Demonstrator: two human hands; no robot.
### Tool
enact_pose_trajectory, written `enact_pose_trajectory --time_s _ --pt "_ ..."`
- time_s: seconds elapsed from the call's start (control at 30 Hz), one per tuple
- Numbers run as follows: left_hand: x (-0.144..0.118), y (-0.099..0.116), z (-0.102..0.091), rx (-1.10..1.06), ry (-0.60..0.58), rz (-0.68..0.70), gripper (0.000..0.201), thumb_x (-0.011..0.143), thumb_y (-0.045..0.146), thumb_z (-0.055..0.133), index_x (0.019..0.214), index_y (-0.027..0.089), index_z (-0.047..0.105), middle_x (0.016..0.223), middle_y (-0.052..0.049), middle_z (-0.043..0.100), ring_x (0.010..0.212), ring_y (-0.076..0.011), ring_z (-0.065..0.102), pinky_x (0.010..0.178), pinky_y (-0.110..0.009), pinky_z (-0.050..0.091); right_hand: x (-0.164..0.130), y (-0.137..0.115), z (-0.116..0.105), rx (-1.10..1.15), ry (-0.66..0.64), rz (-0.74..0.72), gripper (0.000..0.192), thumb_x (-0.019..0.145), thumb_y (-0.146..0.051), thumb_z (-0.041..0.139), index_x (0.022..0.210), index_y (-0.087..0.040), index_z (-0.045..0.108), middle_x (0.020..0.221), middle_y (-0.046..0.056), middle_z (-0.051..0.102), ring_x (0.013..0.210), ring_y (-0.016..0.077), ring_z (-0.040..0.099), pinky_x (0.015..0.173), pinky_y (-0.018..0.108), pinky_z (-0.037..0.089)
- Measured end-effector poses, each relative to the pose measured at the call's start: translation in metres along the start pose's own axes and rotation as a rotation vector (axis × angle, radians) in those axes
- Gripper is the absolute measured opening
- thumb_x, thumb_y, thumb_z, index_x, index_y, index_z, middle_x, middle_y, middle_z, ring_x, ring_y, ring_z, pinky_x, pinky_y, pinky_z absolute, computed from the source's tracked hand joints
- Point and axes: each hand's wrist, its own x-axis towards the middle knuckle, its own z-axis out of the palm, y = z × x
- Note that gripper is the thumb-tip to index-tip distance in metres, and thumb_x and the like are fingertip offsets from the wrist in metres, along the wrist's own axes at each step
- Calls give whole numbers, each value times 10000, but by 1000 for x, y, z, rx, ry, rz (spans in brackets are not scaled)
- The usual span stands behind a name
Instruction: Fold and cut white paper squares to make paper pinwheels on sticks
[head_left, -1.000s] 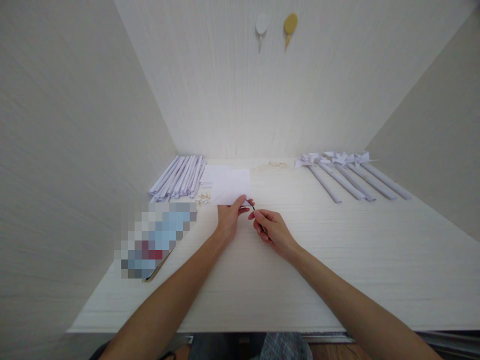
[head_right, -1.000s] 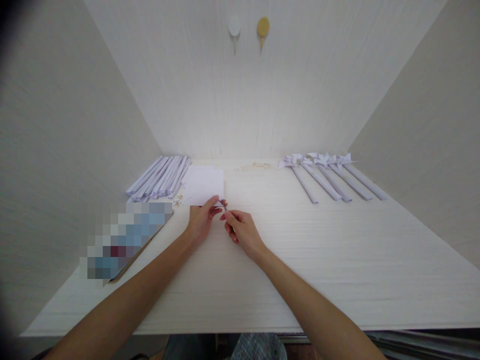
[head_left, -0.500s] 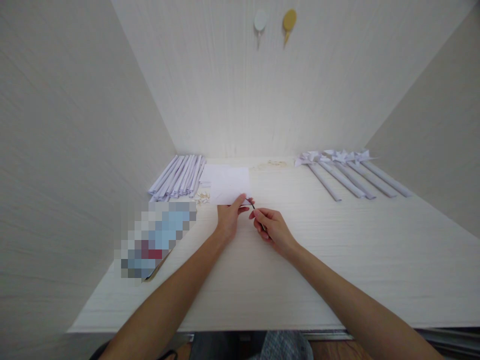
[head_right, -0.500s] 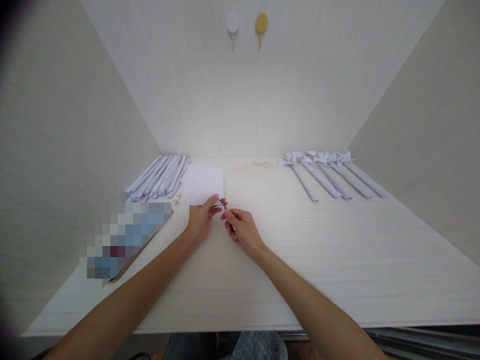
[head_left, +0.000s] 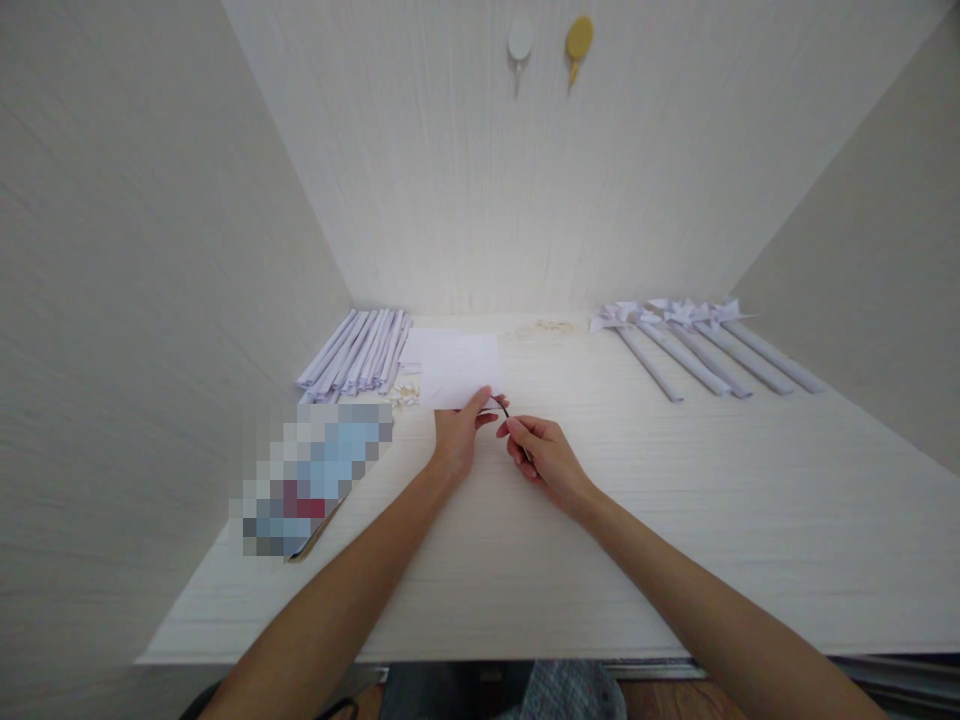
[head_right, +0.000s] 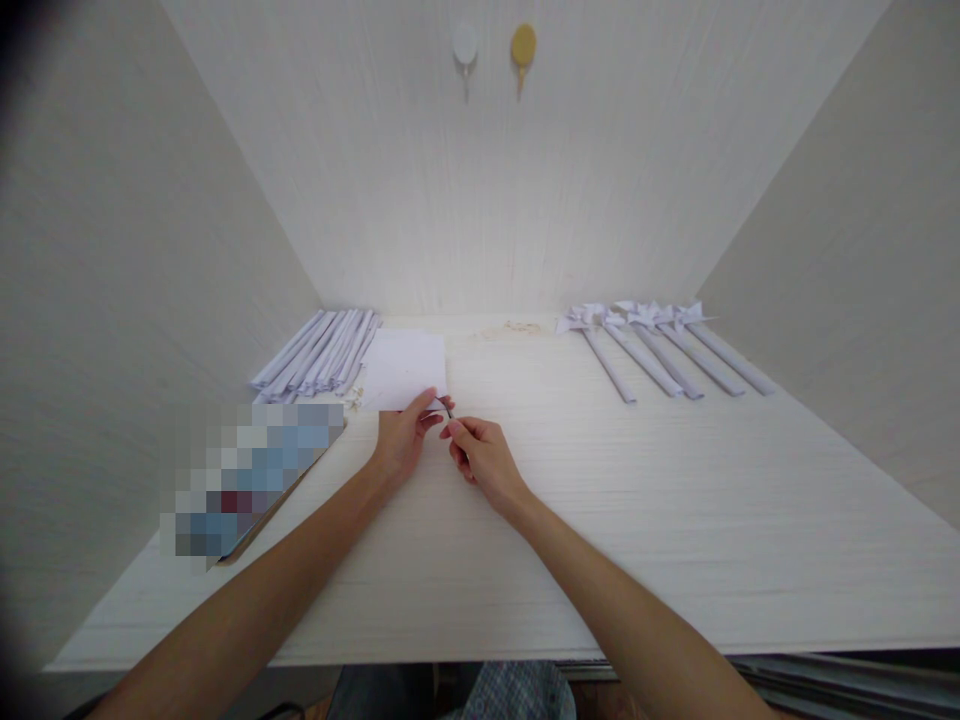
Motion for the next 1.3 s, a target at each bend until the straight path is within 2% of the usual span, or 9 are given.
enact_pose_trajectory --time_s 0.1,0.2,0.4,0.7,0.83,0.93,1.1,1.3 --pt "3 0 -1 -16 62 36 255 559 213 675 794 155 599 717 -5 654 636 -125 626 478 -189 427 -1 0 1 -23 -14 -29 272 685 -425 546 718 -155 553 426 -91 424 294 25 298 293 181 164" --pt "4 1 -2 -22 108 57 268 543 204 687 794 168 601 765 3 648 660 -115 614 501 -191 443 -3 -1 2 9 30 -58 272 680 -419 569 749 -157 546 435 -95 424 308 26 308 298 176 177" --pt "2 -2 -1 26 81 35 284 501 226 728 758 178 617 724 12 635 645 -109 573 485 -186 432 1 -2 -1 65 166 -95 344 622 -392 651 854 -174 521 370 -129 375 297 33 265 297 175 157" --pt "-5 -6 0 175 -11 39 253 494 246 744 707 152 645 704 -31 655 626 -128 571 470 -202 437 4 -1 -3 137 211 -86 234 576 -344 674 639 -170 530 327 -112 343 291 21 229 310 190 109" --pt "-6 -7 1 142 -12 25 332 475 232 755 782 162 648 775 -42 674 674 -145 595 507 -217 472 5 0 -3 138 238 -84 224 563 -337 678 609 -168 537 329 -106 338 295 22 226 311 195 108" --pt "-2 -6 1 73 38 28 365 458 231 758 795 160 638 818 -47 677 705 -152 603 538 -230 492 6 1 -3 142 269 -94 221 547 -321 686 607 -168 538 334 -106 339 299 23 230 310 195 108" --pt "9 0 -8 -59 68 3 268 478 238 736 699 135 625 735 -35 668 661 -122 597 596 -233 485 7 1 -5 169 340 -134 191 552 -286 675 587 -167 529 352 -106 336 309 20 240 312 188 115" --pt "12 -2 -12 -20 33 -10 262 472 246 743 684 132 640 699 -22 672 636 -126 600 596 -245 464 10 -2 -8 232 422 -192 193 565 -295 658 585 -176 507 362 -110 327 308 21 235 313 193 111"
